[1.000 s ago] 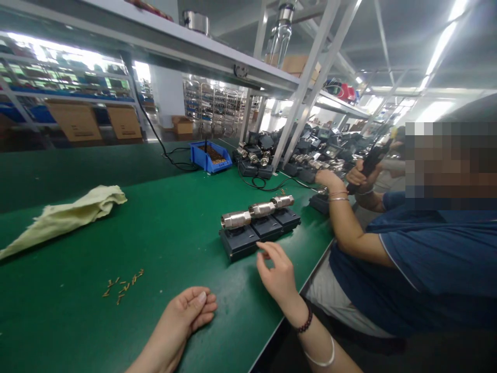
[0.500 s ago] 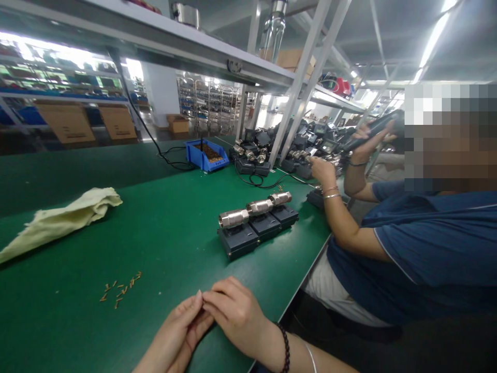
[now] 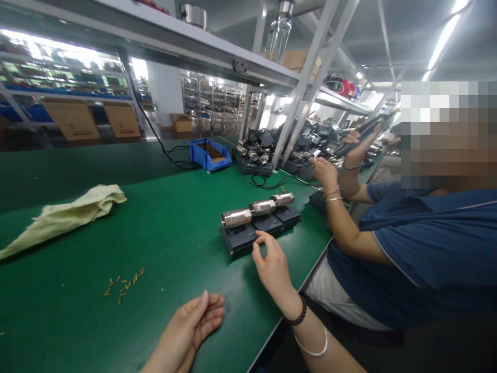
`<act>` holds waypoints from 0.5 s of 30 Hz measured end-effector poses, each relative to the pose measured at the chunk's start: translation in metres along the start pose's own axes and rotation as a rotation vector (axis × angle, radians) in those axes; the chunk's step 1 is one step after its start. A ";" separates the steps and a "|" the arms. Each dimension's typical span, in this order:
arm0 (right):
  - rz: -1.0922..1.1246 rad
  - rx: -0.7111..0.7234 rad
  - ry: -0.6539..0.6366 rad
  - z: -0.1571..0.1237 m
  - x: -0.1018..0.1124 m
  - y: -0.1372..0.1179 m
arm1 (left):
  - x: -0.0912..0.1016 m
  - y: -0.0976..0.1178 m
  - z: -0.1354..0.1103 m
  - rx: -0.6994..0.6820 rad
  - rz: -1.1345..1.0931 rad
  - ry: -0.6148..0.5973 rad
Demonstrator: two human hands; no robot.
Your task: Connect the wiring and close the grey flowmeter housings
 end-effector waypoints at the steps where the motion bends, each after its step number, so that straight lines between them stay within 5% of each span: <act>1: -0.016 -0.015 -0.003 0.001 -0.001 0.007 | -0.002 0.001 -0.001 0.002 -0.005 0.016; 7: 0.003 0.017 -0.065 0.002 -0.007 0.020 | -0.003 0.004 0.001 -0.008 0.001 0.026; 15: -0.093 0.159 -0.066 0.016 0.018 0.059 | 0.015 -0.006 0.012 -0.021 -0.015 -0.130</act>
Point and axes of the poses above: each hand's wrist, its own z-axis towards the middle knuckle, its own x-axis out of the back of the hand, y = z × x, the point moved 1 cm from there along z, towards the middle knuckle, and after that the axes turned 9 degrees about x, right-handed, at the moved point
